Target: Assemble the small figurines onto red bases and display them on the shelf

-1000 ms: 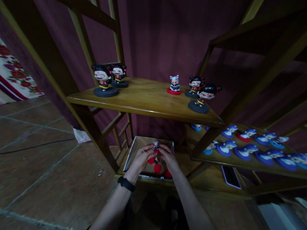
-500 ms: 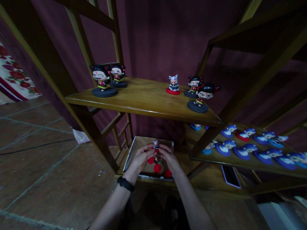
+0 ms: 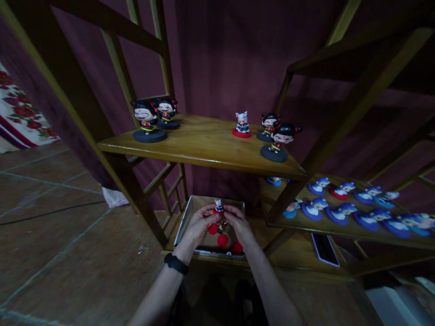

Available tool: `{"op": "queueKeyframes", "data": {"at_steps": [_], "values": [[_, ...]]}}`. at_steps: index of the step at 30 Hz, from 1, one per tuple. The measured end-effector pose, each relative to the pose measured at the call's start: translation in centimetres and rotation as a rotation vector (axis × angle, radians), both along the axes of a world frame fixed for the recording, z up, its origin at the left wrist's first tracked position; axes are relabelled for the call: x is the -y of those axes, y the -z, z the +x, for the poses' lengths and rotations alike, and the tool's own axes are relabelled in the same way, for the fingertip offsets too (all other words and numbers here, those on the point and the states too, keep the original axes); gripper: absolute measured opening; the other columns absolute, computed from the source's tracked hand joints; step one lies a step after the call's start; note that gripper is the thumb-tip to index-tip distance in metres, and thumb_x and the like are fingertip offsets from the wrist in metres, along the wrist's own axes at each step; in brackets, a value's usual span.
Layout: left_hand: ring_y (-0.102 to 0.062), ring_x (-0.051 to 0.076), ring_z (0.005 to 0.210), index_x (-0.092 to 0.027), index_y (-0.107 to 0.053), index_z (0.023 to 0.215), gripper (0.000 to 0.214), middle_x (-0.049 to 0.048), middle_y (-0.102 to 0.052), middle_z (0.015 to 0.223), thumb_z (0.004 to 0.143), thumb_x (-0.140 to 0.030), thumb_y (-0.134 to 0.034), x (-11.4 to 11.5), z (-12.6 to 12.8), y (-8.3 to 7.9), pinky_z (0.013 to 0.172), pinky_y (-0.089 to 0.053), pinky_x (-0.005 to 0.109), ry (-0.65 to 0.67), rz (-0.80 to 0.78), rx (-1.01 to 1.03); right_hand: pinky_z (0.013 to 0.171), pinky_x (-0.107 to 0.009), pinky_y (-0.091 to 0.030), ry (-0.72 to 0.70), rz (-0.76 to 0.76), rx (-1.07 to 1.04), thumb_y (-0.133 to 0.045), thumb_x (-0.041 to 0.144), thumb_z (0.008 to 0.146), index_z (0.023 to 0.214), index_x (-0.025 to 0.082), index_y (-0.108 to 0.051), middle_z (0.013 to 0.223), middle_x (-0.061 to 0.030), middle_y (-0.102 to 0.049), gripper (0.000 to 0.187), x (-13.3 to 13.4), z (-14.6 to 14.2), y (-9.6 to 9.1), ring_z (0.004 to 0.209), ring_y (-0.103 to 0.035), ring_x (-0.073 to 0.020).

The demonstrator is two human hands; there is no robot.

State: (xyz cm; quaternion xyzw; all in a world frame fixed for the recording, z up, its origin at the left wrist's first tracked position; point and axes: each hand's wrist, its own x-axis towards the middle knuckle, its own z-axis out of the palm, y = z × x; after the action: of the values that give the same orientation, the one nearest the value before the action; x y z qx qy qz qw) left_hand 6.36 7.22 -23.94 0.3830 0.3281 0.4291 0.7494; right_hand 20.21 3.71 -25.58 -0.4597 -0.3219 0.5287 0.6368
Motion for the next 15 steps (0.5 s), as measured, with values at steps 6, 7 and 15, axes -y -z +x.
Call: {"op": "queueKeyframes", "data": {"at_steps": [6,7,15], "values": [[-0.064,0.015,0.075,-0.014,-0.060,0.095,0.046,0.0058,-0.069,0.086,0.054,-0.019,-0.079,0.9,0.1,0.1,0.075,-0.049,0.029,-0.082,0.122,-0.055,0.083,-0.036,-0.047,0.024,0.028,-0.038,-0.069,0.031,0.061,0.086,0.020,-0.066,0.094,-0.0042,-0.069,0.028,0.6,-0.7,-0.8,0.089,-0.062,-0.0204],[-0.064,0.016,0.076,-0.014,-0.060,0.094,0.045,0.0060,-0.068,0.087,0.054,-0.019,-0.079,1.1,0.0,0.0,0.076,-0.049,0.030,-0.092,0.128,-0.059,0.082,-0.036,-0.047,0.029,0.028,-0.043,-0.069,0.031,0.061,0.085,0.020,-0.067,0.094,-0.0040,-0.069,0.027,0.8,-0.9,-1.0,0.088,-0.062,-0.0200],[-0.063,0.016,0.077,-0.015,-0.059,0.090,0.041,0.0058,-0.068,0.089,0.054,-0.023,-0.078,2.4,-0.2,-0.4,0.075,-0.047,0.030,-0.156,0.171,-0.077,0.075,-0.034,-0.050,-0.015,-0.010,-0.031,-0.069,0.036,0.061,0.086,0.020,-0.067,0.090,-0.0044,-0.069,0.030,2.1,-1.4,-2.4,0.078,-0.063,-0.0177]]}}
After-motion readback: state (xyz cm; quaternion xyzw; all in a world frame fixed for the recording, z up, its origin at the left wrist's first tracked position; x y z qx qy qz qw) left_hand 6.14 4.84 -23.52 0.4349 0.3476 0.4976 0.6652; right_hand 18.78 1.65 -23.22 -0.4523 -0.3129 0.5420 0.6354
